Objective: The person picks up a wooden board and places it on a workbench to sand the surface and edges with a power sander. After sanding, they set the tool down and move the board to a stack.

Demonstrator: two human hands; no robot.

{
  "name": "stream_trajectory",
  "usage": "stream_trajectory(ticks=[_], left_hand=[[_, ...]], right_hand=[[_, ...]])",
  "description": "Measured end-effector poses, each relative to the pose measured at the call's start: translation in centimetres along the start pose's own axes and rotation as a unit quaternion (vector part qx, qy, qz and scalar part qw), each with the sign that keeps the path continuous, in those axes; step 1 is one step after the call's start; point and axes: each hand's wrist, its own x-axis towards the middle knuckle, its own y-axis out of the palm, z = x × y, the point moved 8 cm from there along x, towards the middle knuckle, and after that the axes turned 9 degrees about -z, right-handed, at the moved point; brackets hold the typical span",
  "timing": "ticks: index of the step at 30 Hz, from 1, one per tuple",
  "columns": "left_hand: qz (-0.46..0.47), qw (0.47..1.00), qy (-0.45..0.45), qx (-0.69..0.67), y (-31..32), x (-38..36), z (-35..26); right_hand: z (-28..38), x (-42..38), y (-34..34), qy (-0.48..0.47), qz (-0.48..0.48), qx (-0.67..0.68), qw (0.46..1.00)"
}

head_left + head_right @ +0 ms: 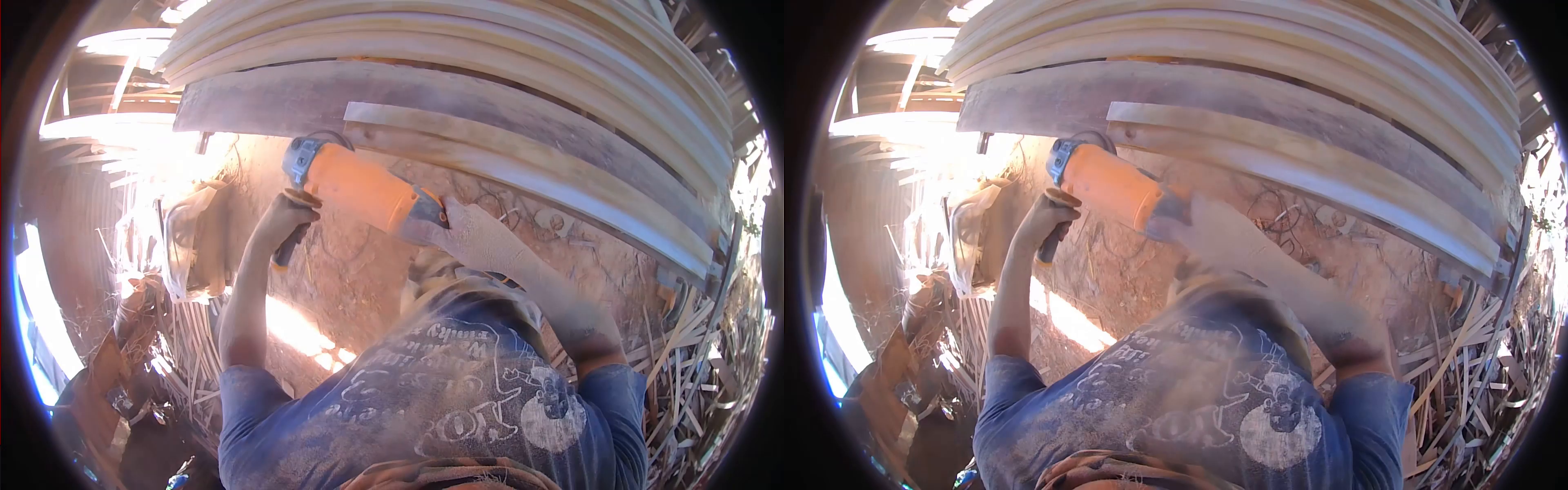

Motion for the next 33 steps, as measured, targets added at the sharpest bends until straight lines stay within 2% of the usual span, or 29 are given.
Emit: stream_trajectory(ticks=[6,8,10,12,14,18,21,24,27,30,33], left_hand=[[0.001,0.998,-0.043,-0.037,3.7,-8.5,4.9],[-0.015,0.997,-0.054,-0.062,4.6,-10.3,6.5],[-0.049,0.994,-0.057,-0.083,4.9,-10.9,7.5],[-0.073,0.990,-0.065,-0.103,4.4,-11.5,9.6],[-0.084,0.989,-0.059,-0.104,3.9,-12.2,11.4],[-0.101,0.987,-0.061,-0.105,4.0,-13.7,11.0],[-0.107,0.987,-0.060,-0.106,4.4,-14.5,10.4],[-0.108,0.987,-0.050,-0.104,4.4,-14.8,9.9],[-0.105,0.989,-0.032,-0.097,4.6,-14.3,8.1],[-0.104,0.992,-0.014,-0.067,5.6,-13.8,5.1],[-0.102,0.994,-0.004,-0.044,6.5,-14.1,3.1]], right_hand=[[-2.9,-5.1,-1.3,-0.017,0.049,-0.070,0.996],[-8.1,-5.0,-6.4,0.063,-0.061,-0.181,0.979],[-12.5,-6.2,-13.9,0.026,-0.294,-0.286,0.912],[-19.0,-7.1,-17.4,0.023,-0.328,-0.424,0.844],[-22.8,-6.6,-18.2,0.017,-0.287,-0.442,0.850],[-22.3,-6.0,-18.9,0.038,-0.240,-0.432,0.869],[-20.9,-4.4,-20.5,-0.001,-0.322,-0.431,0.843],[-18.5,-3.4,-21.6,-0.043,-0.369,-0.481,0.794],[-16.4,-4.6,-20.7,-0.135,-0.451,-0.466,0.749],[-17.9,-5.9,-22.1,-0.169,-0.468,-0.392,0.774],[-19.2,-5.1,-22.1,-0.071,-0.334,-0.373,0.863]])
